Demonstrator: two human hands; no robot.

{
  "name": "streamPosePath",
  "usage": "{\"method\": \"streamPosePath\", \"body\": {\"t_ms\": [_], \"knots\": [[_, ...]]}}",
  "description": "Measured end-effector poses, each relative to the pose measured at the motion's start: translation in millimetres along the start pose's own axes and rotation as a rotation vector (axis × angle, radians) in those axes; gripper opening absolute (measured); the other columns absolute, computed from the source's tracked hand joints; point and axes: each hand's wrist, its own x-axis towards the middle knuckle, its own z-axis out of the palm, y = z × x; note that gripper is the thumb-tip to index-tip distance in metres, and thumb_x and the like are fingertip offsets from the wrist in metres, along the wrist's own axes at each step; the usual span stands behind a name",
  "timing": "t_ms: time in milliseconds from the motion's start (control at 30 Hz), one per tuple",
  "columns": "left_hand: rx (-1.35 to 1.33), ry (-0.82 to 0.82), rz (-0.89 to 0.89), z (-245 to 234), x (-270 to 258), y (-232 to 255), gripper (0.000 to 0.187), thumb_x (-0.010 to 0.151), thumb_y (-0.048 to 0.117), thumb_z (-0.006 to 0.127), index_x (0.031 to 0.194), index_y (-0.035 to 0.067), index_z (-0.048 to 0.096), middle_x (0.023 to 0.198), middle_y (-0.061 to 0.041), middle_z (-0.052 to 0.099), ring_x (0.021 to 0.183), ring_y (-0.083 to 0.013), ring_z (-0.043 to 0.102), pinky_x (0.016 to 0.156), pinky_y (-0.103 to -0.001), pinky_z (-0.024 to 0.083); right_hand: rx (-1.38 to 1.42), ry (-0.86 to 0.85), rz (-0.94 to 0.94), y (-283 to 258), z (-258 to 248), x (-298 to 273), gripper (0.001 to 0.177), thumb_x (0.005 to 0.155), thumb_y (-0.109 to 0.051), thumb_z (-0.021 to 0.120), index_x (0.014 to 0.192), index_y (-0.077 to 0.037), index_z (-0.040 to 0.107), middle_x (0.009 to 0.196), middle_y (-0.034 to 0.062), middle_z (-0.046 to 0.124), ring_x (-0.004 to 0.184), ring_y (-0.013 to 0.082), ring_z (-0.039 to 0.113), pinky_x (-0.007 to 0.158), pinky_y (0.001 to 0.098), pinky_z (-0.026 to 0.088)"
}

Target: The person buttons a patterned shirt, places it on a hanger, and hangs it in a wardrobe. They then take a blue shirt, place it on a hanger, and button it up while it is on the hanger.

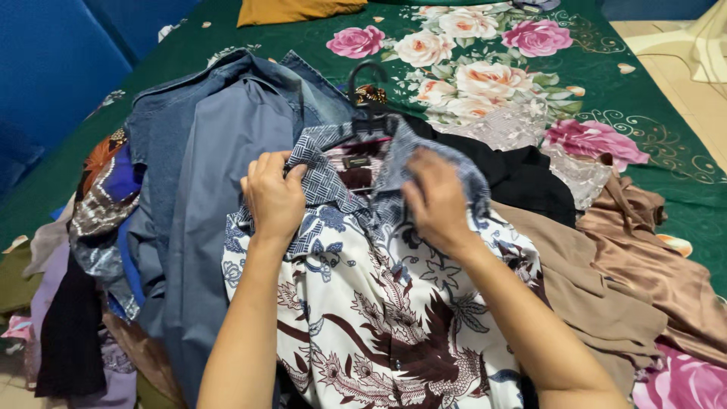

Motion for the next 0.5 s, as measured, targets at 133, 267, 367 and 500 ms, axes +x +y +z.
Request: {"method": "streamPosePath", "body": {"t_ms": [133,267,367,500], "knots": [[-0.208,0.01,0.102,-23.9,2.5,18.9,0.017,0.089,0.008,0.075,0.105,0.005,0.068,0.101,-0.008,0.067,0.099,-0.0301,0.06,0.087,-0.041,0.043,-0.152,0.349,-0.051,-23.5,-42.7,24.7,0.056,0.1,-0.02,0.068,0.143,0.01,0.049,0.14,0.0284,0.053,0.13,0.0446,0.048,0.113,0.0499,0.034],[-0.321,-0.044,0.116,-40.8,4.2,36.1,0.016,0.09,0.006,0.072,0.105,0.006,0.068,0.1,-0.007,0.066,0.098,-0.0283,0.06,0.09,-0.039,0.045,-0.285,0.233,-0.07,-31.6,-80.7,38.0,0.04,0.096,-0.017,0.072,0.128,0.003,0.061,0.113,0.0208,0.062,0.109,0.0402,0.057,0.107,0.0518,0.038],[-0.31,-0.067,0.14,-54.8,10.1,50.8,0.023,0.086,0.006,0.073,0.108,0.005,0.068,0.104,-0.009,0.065,0.1,-0.0297,0.059,0.091,-0.04,0.044,-0.119,0.131,-0.039,-30.6,-95.8,34.5,0.026,0.094,-0.01,0.075,0.117,-0.002,0.066,0.099,0.0147,0.065,0.095,0.0359,0.061,0.091,0.0461,0.046],[-0.38,0.066,0.296,-79.7,14.9,81.8,0.048,0.09,0.017,0.078,0.131,0.0,0.06,0.125,-0.012,0.062,0.116,-0.0323,0.056,0.106,-0.042,0.041,-0.035,0.138,-0.202,-40.8,-102.4,27.9,0.023,0.087,0.0,0.077,0.108,-0.005,0.068,0.095,0.0105,0.067,0.09,0.0325,0.063,0.079,0.0413,0.051]]}}
